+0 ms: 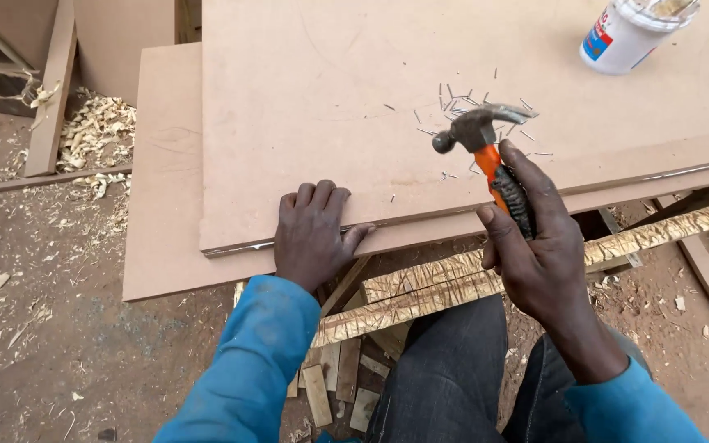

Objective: Nailing a thin wooden strip onto a larger wooden panel using a hammer and small nails in a workshop environment.

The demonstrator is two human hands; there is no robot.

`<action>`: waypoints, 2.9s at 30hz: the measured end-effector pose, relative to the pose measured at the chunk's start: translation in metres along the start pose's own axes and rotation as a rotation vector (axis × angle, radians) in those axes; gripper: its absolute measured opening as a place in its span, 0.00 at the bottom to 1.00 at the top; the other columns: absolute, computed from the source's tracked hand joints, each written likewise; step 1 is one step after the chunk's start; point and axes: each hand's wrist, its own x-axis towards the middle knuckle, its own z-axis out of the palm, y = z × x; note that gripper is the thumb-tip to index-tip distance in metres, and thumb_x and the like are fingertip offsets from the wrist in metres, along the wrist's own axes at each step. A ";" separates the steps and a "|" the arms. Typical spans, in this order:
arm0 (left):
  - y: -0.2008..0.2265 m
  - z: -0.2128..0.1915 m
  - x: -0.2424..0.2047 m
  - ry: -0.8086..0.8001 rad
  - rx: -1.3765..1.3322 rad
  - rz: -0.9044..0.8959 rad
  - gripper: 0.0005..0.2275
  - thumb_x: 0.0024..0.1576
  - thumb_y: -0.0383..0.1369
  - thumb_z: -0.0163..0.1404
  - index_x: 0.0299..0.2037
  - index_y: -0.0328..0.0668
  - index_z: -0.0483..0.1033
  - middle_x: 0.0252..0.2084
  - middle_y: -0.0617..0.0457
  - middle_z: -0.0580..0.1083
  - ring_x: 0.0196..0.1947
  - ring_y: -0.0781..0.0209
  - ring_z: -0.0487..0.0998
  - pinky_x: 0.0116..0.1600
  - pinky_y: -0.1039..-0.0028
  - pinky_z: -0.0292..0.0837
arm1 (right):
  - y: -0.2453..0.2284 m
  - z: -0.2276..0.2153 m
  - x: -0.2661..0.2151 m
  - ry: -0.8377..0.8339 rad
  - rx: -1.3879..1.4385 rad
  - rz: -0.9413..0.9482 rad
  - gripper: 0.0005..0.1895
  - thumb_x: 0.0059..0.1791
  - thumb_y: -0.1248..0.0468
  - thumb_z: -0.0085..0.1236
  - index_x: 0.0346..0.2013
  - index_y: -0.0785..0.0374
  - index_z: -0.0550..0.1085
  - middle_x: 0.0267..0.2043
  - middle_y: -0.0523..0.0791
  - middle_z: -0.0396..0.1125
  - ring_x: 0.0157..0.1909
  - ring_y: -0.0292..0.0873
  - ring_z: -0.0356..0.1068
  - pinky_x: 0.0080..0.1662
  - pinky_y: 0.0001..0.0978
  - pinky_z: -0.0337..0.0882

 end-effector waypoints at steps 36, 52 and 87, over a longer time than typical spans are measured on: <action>0.001 0.001 -0.002 0.042 0.064 0.063 0.25 0.55 0.58 0.40 0.46 0.44 0.70 0.42 0.51 0.65 0.47 0.55 0.67 0.49 0.60 0.62 | 0.001 0.028 -0.014 -0.216 -0.277 0.027 0.21 0.51 0.65 0.45 0.60 0.61 0.62 0.50 0.57 0.66 0.30 0.45 0.67 0.28 0.31 0.66; 0.004 -0.006 0.000 0.106 0.262 0.068 0.24 0.56 0.60 0.43 0.43 0.47 0.70 0.40 0.54 0.68 0.39 0.56 0.66 0.40 0.66 0.62 | -0.012 0.025 -0.007 -0.247 -0.374 0.090 0.25 0.52 0.60 0.43 0.64 0.47 0.55 0.47 0.50 0.70 0.21 0.38 0.58 0.20 0.28 0.61; -0.001 -0.012 0.002 0.107 0.254 0.114 0.25 0.55 0.62 0.43 0.39 0.48 0.69 0.37 0.54 0.67 0.36 0.57 0.66 0.40 0.67 0.62 | 0.024 0.052 -0.016 -0.287 -0.357 0.342 0.25 0.51 0.62 0.43 0.61 0.50 0.50 0.46 0.51 0.65 0.20 0.41 0.61 0.20 0.33 0.66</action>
